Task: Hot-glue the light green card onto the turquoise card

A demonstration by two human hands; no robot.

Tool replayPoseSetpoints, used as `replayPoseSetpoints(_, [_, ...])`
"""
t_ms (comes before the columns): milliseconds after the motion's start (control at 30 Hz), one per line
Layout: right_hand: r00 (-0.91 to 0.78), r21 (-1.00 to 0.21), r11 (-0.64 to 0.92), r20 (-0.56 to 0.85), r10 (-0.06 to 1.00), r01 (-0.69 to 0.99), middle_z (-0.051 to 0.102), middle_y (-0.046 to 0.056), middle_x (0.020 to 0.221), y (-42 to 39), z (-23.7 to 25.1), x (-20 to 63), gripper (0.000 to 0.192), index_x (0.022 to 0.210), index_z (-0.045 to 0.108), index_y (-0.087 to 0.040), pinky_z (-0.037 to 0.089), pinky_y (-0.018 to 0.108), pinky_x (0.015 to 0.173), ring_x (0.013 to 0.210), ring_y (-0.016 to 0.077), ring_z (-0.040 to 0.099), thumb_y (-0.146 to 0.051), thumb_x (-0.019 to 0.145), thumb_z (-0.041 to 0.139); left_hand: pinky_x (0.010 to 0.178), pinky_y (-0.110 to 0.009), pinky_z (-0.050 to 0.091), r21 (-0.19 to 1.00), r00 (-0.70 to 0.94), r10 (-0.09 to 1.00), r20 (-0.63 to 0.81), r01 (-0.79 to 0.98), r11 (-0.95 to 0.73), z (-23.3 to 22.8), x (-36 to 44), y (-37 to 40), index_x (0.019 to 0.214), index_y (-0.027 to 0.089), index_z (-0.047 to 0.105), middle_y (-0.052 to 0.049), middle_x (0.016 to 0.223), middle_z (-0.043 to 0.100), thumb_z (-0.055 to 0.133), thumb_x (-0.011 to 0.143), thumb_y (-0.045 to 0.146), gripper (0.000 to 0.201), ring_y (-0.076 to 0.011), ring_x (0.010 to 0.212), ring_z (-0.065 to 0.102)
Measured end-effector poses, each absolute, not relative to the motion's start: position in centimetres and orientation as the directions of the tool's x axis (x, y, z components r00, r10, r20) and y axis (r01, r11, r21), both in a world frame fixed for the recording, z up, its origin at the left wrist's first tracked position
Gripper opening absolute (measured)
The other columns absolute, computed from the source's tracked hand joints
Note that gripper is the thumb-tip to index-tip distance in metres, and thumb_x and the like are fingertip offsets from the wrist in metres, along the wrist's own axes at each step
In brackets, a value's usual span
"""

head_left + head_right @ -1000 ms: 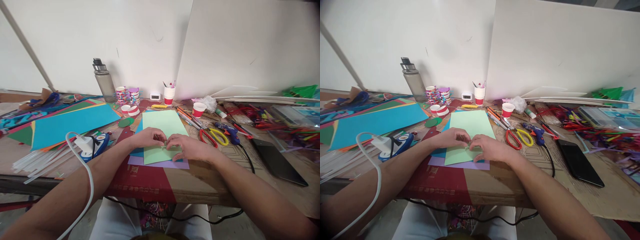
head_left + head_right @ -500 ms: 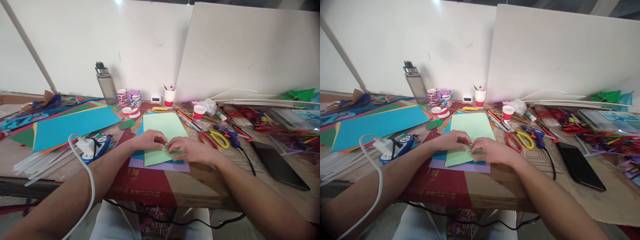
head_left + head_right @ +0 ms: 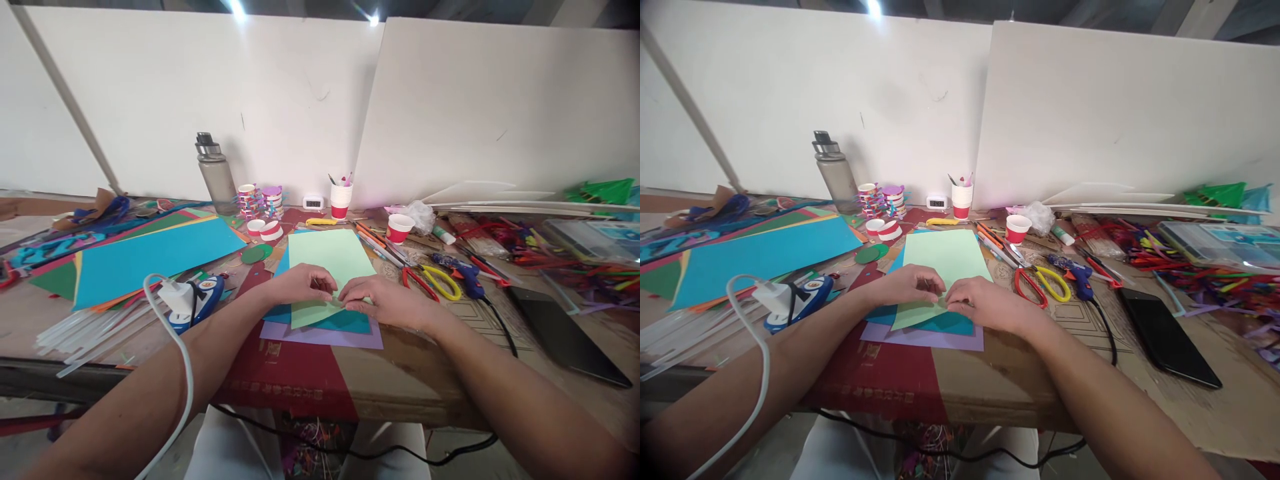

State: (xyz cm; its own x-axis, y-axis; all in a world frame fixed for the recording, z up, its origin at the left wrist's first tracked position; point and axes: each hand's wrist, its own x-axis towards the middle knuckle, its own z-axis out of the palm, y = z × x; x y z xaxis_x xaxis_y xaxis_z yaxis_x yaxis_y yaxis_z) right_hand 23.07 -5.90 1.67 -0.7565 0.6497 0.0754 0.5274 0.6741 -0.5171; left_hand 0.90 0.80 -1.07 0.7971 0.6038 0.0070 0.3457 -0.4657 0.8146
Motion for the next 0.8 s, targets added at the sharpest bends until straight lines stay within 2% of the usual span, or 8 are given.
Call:
replayPoseSetpoints(133, [-0.737, -0.302, 0.716, 0.06, 0.673, 0.629, 0.066, 0.008, 0.094, -7.0, 2.0, 22.2, 0.025, 0.087, 0.066, -0.017, 0.042, 0.029, 0.078, 0.088, 0.017, 0.059, -0.019, 0.093, 0.042, 0.065, -0.022, 0.045, 0.809, 0.792, 0.611, 0.01, 0.353, -0.471, -1.0, 1.0, 0.7, 0.089, 0.015, 0.067, -0.004, 0.082, 0.067, 0.068, 0.075, 0.035, 0.025, -0.013, 0.074, 0.06])
replayPoseSetpoints(233, [-0.702, -0.247, 0.69, 0.052, 0.711, 0.68, 0.065, 0.007, 0.086, -7.5, 2.0, 21.9, 0.023, 0.08, 0.065, -0.017, 0.041, 0.027, 0.072, 0.08, 0.0161, 0.058, -0.015, 0.09, 0.044, 0.066, -0.022, 0.046, 0.803, 0.793, 0.608, 0.012, 0.355, -0.479, -1.0, 1.0, 0.6, 0.09, 0.014, 0.067, -0.004, 0.083, 0.068, 0.067, 0.075, 0.033, 0.024, -0.0129, 0.074, 0.06])
replayPoseSetpoints(300, [-0.689, -0.291, 0.674, 0.064, 0.722, 0.679, 0.066, 0.005, 0.082, -7.4, 1.9, 22.0, 0.021, 0.074, 0.066, -0.018, 0.04, 0.026, 0.07, 0.077, 0.0153, 0.058, -0.014, 0.086, 0.049, 0.066, -0.022, 0.046, 0.803, 0.792, 0.61, 0.007, 0.359, -0.476, -0.9, 1.0, 0.7, 0.091, 0.014, 0.067, -0.004, 0.083, 0.068, 0.067, 0.076, 0.033, 0.025, -0.0127, 0.073, 0.06])
replayPoseSetpoints(367, [-0.646, -0.386, 0.615, 0.063, 0.761, 0.687, 0.068, 0.004, 0.08, -6.9, 1.5, 22.4, 0.017, 0.072, 0.067, -0.018, 0.04, 0.026, 0.07, 0.074, 0.0146, 0.058, -0.017, 0.083, 0.054, 0.066, -0.022, 0.046, 0.802, 0.796, 0.606, 0.004, 0.359, -0.477, -0.9, 1.0, 0.7, 0.092, 0.015, 0.067, -0.004, 0.084, 0.068, 0.066, 0.077, 0.034, 0.025, -0.0128, 0.074, 0.06])
replayPoseSetpoints(467, [-0.558, -0.584, 0.445, -0.016, 0.829, 0.679, 0.07, 0.002, 0.078, -6.0, 1.0, 22.9, 0.013, 0.074, 0.071, -0.018, 0.041, 0.025, 0.065, 0.069, 0.0144, 0.059, -0.027, 0.077, 0.063, 0.068, -0.022, 0.046, 0.795, 0.802, 0.598, 0.01, 0.356, -0.491, -0.9, 0.9, 0.7, 0.093, 0.016, 0.068, -0.004, 0.088, 0.068, 0.066, 0.077, 0.036, 0.026, -0.0131, 0.076, 0.061])
replayPoseSetpoints(567, [-0.51, -0.729, 0.27, -0.126, 0.851, 0.629, 0.071, 0.002, 0.076, -5.4, 0.5, 23.3, 0.02, 0.074, 0.072, -0.017, 0.042, 0.025, 0.062, 0.068, 0.0151, 0.059, -0.036, 0.071, 0.067, 0.069, -0.023, 0.046, 0.773, 0.803, 0.596, 0.022, 0.364, -0.52, -0.9, 0.9, 0.8, 0.094, 0.016, 0.068, -0.004, 0.092, 0.069, 0.065, 0.077, 0.037, 0.027, -0.0137, 0.078, 0.061])
replayPoseSetpoints(667, [-0.502, -0.783, 0.19, -0.174, 0.847, 0.593, 0.071, 0.002, 0.076, -4.9, 0.1, 23.7, 0.023, 0.074, 0.072, -0.017, 0.043, 0.024, 0.063, 0.07, 0.0154, 0.059, -0.039, 0.069, 0.068, 0.07, -0.023, 0.045, 0.758, 0.804, 0.595, 0.021, 0.375, -0.533, -0.9, 1.0, 0.9, 0.094, 0.017, 0.068, -0.004, 0.092, 0.069, 0.065, 0.078, 0.039, 0.028, -0.0143, 0.08, 0.061])
replayPoseSetpoints(800, [-0.513, -0.793, 0.182, -0.183, 0.839, 0.581, 0.071, 0.002, 0.077, -4.3, -0.4, 24.1, 0.024, 0.075, 0.073, -0.017, 0.042, 0.024, 0.064, 0.07, 0.0149, 0.059, -0.039, 0.068, 0.069, 0.071, -0.022, 0.044, 0.757, 0.809, 0.587, 0.018, 0.373, -0.537, -1.0, 0.9, 1.0, 0.094, 0.016, 0.068, -0.005, 0.093, 0.069, 0.064, 0.078, 0.041, 0.03, -0.0148, 0.082, 0.061])
